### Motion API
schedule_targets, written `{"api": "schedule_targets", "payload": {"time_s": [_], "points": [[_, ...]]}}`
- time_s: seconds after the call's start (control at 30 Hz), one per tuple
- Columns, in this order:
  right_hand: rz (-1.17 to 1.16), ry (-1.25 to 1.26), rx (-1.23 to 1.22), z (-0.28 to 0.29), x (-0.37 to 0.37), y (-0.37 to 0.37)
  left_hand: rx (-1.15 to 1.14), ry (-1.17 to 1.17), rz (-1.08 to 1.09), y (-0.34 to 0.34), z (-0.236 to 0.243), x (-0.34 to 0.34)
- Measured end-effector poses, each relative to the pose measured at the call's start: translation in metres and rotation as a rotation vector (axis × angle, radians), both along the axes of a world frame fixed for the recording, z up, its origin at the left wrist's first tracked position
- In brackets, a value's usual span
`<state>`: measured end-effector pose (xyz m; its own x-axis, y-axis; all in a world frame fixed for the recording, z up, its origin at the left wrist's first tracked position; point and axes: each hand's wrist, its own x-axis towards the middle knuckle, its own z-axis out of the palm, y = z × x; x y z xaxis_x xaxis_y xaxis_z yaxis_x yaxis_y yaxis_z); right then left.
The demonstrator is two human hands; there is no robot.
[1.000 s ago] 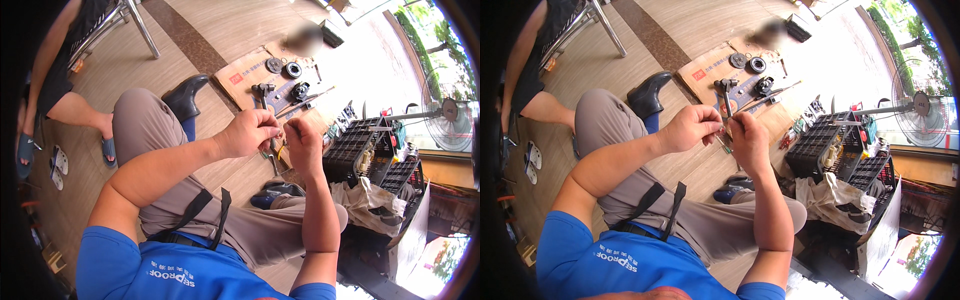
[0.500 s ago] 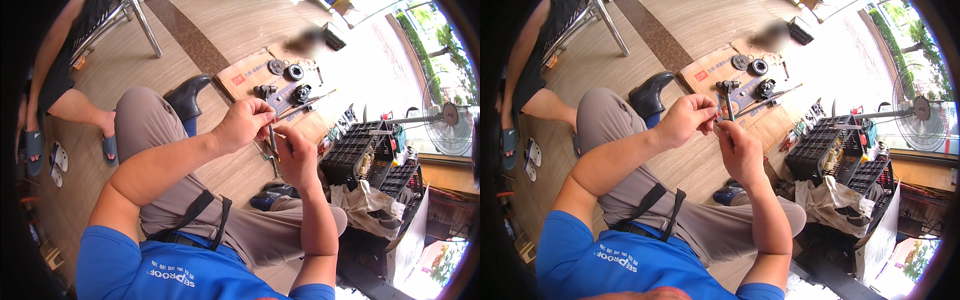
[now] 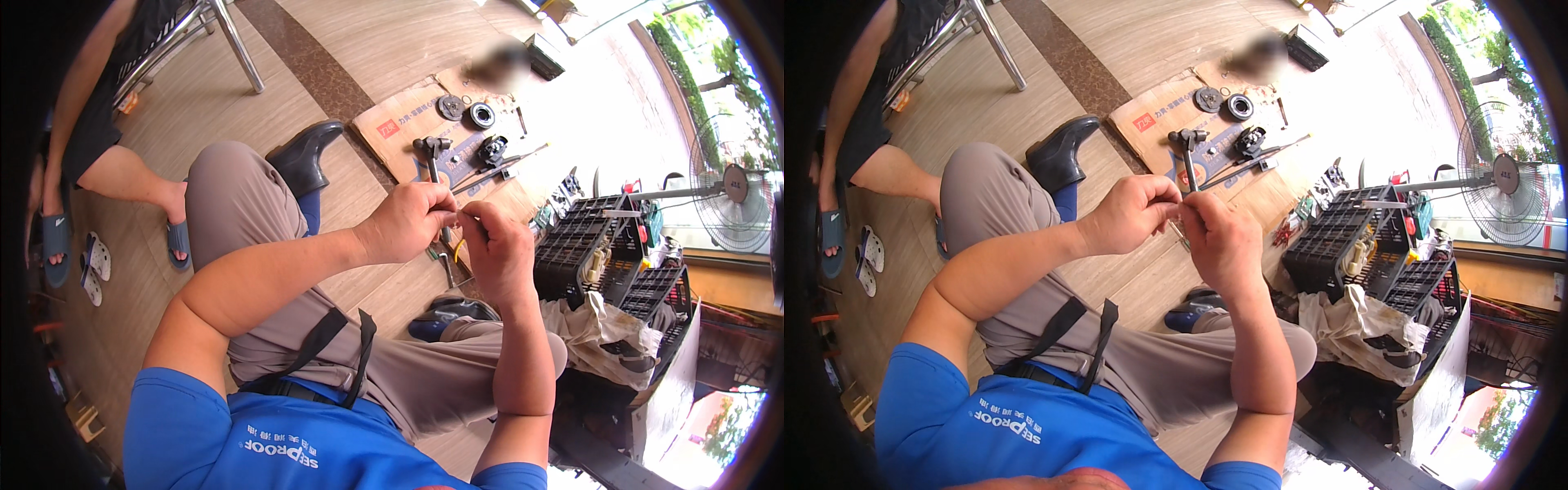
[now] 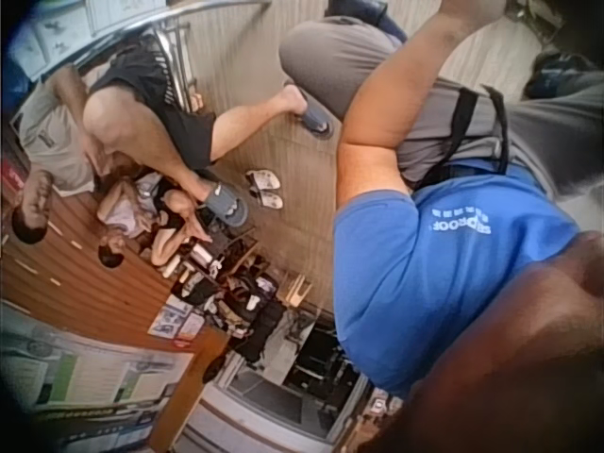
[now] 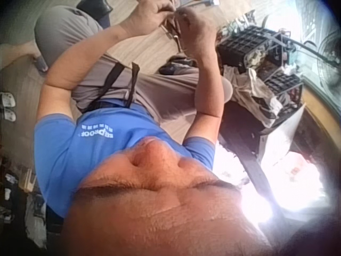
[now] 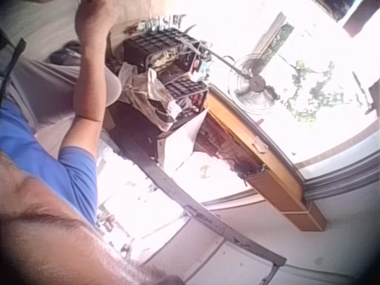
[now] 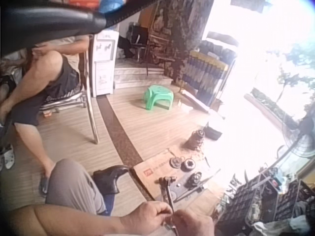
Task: The person threads a metal rod through a small component and then manipulates a small spring and other hardware pieces to assemble them on the rod by hand.
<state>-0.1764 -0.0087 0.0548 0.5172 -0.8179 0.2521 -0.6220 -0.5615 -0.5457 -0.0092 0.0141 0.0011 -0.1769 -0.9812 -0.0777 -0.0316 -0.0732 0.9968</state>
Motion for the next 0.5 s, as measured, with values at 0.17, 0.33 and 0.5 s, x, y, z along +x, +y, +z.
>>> {"api": "schedule_targets", "payload": {"time_s": [0.17, 0.33, 0.5], "points": [[-0.059, -0.014, 0.05, -0.002, -0.002, -0.006, -0.009, 0.054, -0.038, 0.003, 0.004, -0.001], [-0.162, -0.1, 0.185, -0.009, -0.003, -0.009, 0.044, 0.143, -0.064, 0.002, 0.006, 0.002], [-0.203, -0.201, 0.311, -0.022, -0.008, -0.012, 0.14, 0.319, -0.027, -0.003, 0.002, 0.007]]}}
